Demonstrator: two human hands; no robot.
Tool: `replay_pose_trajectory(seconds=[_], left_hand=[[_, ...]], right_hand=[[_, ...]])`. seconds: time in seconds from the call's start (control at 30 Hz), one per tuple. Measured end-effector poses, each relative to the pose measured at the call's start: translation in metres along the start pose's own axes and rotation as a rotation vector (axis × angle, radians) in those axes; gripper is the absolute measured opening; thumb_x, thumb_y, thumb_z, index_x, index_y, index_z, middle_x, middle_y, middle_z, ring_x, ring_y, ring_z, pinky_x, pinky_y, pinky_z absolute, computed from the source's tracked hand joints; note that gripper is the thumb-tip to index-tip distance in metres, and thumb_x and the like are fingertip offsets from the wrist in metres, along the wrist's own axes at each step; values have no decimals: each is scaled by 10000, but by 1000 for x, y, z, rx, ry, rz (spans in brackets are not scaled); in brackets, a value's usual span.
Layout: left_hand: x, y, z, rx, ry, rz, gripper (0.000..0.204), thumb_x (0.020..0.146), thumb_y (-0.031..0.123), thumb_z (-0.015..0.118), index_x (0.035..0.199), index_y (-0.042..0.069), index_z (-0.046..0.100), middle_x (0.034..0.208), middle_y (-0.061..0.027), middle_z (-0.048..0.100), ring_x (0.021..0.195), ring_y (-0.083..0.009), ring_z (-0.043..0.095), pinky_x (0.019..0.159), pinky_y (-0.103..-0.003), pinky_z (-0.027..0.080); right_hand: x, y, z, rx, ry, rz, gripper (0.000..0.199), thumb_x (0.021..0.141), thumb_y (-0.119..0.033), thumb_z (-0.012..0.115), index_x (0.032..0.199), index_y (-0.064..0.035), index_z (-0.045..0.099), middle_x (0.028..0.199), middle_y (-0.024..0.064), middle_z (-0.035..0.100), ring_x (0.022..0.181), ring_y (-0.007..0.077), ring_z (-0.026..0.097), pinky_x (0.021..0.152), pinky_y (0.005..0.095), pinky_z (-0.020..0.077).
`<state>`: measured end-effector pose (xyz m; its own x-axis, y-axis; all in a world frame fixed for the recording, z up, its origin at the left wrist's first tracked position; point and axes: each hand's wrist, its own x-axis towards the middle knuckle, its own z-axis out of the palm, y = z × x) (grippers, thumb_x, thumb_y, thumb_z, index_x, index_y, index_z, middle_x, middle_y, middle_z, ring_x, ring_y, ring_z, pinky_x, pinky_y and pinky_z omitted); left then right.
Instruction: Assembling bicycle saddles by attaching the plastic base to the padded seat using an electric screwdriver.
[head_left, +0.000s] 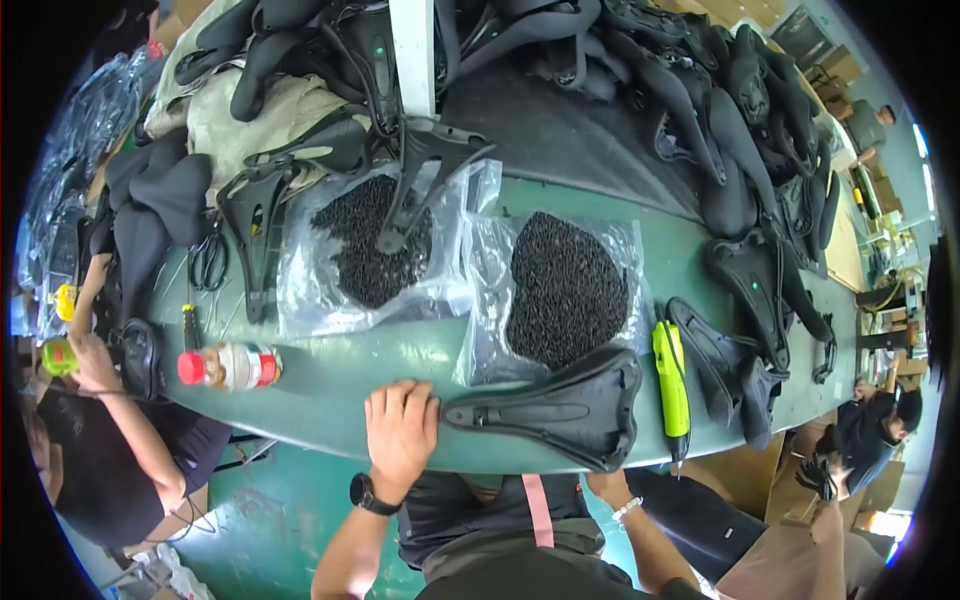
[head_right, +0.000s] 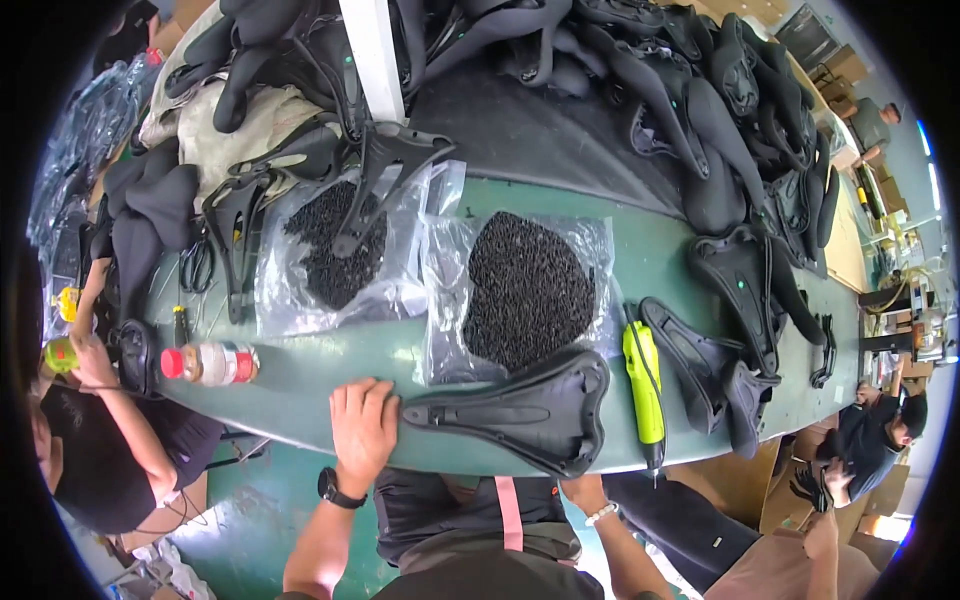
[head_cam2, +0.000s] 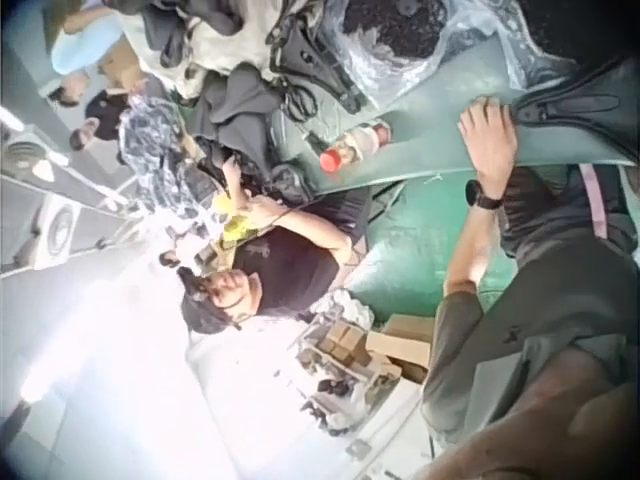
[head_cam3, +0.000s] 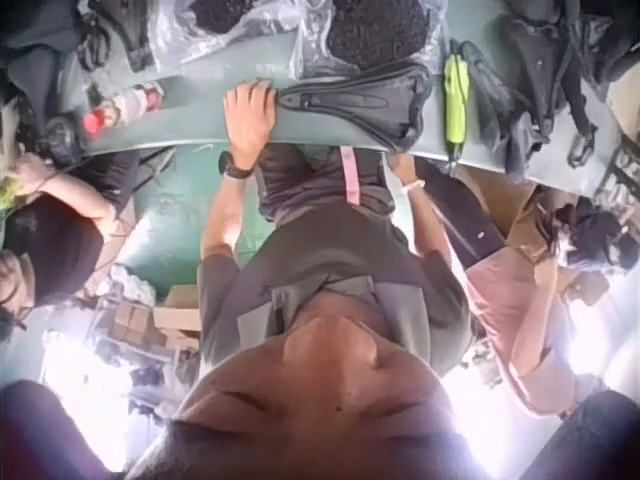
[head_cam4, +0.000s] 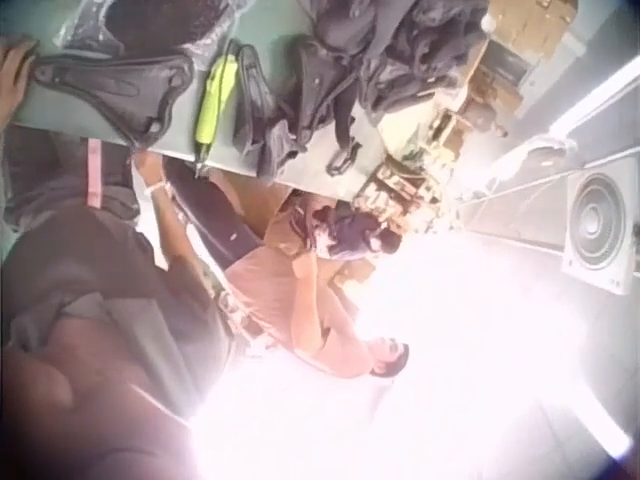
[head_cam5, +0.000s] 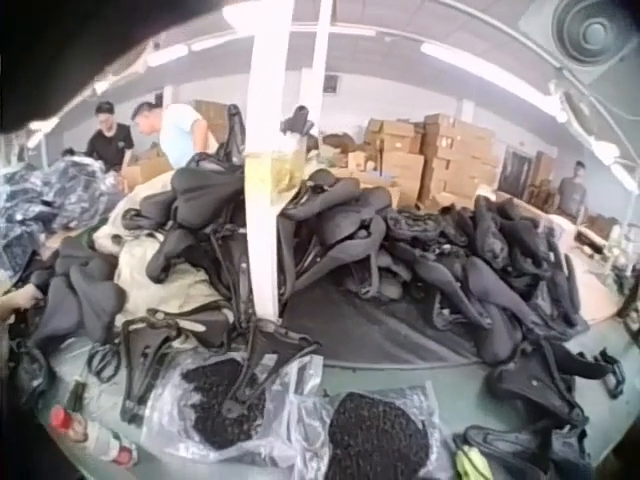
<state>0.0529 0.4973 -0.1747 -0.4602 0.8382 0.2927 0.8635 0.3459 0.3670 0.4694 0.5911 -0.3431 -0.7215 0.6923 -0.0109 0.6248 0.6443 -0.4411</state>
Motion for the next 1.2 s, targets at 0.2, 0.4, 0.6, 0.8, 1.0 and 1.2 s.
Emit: replay_pose_trajectory(seconds=[0.2,0.4,0.6,0.8,1.0,1.2], left_hand=[[-4,16,-9,-429,-35,49,499,811,161,705,1250,4,525,1262,-170,557,1129,-366,526,983,-455,416],[6,56,-14,-188,-240,220,738,727,344,793,1312,3,498,1321,-167,535,1202,-366,484,1036,-435,398],[11,76,-34,-79,-368,298,574,794,353,741,1242,34,577,1230,-150,586,1124,-354,521,964,-419,429],[106,97,14,13,-61,341,373,852,294,671,1106,24,626,1209,-119,585,1095,-292,525,902,-440,457],[148,104,47,213,-54,239,204,842,216,674,974,63,652,942,-113,560,957,-300,542,825,-405,487],[153,97,49,-30,16,273,116,841,150,665,888,47,638,897,-112,564,864,-309,561,751,-409,489]], right_hand=[[40,-106,-137,507,-602,339,254,915,-267,603,966,-33,688,905,146,701,804,310,676,741,395,526],[63,-114,-239,517,326,158,157,842,-117,714,920,9,665,801,92,663,729,183,647,685,316,520],[102,-80,-222,-197,365,109,324,765,-221,757,990,-33,620,916,116,558,842,304,597,700,413,524],[120,-67,-219,-258,355,238,520,748,-262,776,1159,-44,543,1004,125,538,951,312,568,748,406,533],[117,-47,-210,-51,370,235,568,773,-198,757,1246,4,516,1030,175,651,886,356,650,717,419,542],[91,-83,-258,1167,280,388,602,758,-87,690,1307,19,465,1020,85,597,847,159,572,757,290,478]])
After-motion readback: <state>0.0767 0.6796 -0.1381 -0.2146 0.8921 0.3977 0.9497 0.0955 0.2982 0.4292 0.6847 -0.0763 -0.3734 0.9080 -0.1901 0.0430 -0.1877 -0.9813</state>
